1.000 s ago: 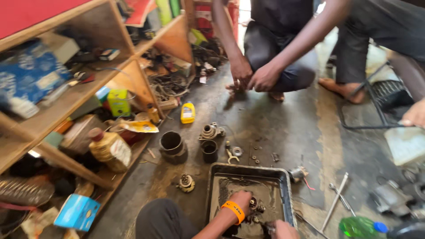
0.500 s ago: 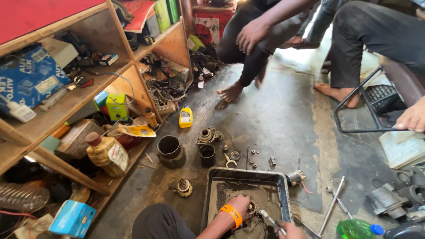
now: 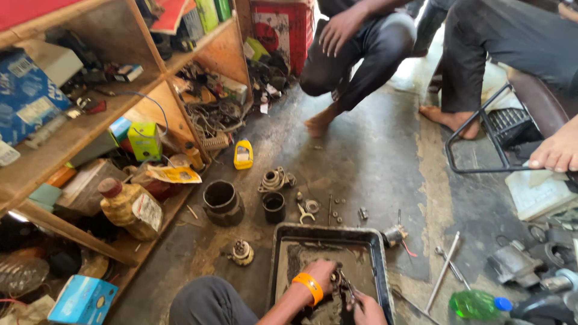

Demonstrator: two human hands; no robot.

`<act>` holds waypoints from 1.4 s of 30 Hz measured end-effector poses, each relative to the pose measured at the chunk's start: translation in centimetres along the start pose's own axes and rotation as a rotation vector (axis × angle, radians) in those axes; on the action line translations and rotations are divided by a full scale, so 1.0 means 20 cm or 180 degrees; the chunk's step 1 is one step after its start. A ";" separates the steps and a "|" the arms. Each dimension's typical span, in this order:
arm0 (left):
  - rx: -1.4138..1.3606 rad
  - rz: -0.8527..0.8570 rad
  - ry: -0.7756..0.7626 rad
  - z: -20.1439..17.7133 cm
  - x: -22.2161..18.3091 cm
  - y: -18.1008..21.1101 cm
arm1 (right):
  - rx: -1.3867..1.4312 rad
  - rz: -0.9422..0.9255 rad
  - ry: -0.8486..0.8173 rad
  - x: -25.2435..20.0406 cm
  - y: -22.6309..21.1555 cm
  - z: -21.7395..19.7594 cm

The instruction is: The person sits on the floor and uses a metal tool to scrape and clean a cylindrical mechanical part submerged in a tray of dark liquid. They then pour a green liquid from a plastic bottle onto the part to rinse it.

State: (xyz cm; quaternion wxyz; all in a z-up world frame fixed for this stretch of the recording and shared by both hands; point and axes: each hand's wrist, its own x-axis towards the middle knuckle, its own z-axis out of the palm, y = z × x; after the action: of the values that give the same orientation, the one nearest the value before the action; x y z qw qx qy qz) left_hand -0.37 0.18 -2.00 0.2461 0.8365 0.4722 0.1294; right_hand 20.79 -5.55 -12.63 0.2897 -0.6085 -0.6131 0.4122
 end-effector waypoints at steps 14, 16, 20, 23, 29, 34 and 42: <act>-0.0076 -0.0269 -0.0015 -0.03 0.00 0.01 | 0.0285 -0.0264 0.0473 -0.05 0.00 0.05; -0.0032 -0.0320 -0.0091 -0.01 -0.01 0.01 | 0.0313 0.0059 0.0354 -0.08 0.01 0.06; -0.0052 -0.0298 -0.0117 -0.02 0.00 0.01 | 0.0211 0.0271 0.0382 -0.06 -0.01 0.03; -0.0092 -0.0193 0.0008 0.01 0.01 0.00 | -0.0047 0.0080 0.0358 -0.09 0.00 0.02; 0.0113 -0.0412 -0.0315 -0.03 0.03 0.00 | 0.0033 0.0180 0.0334 -0.07 -0.07 0.00; 0.0055 -0.0324 -0.0230 -0.03 0.01 0.02 | -0.0017 0.0364 0.0317 -0.12 -0.12 0.00; 0.0150 -0.0295 -0.0230 0.00 0.01 0.01 | 0.0279 0.0279 0.0494 -0.11 -0.14 0.01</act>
State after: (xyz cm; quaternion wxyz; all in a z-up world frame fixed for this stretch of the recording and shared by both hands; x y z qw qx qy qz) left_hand -0.18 0.39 -1.88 0.2490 0.8234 0.5042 0.0764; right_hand 19.42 -7.55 -9.95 0.3443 -0.6516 -0.5430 0.4025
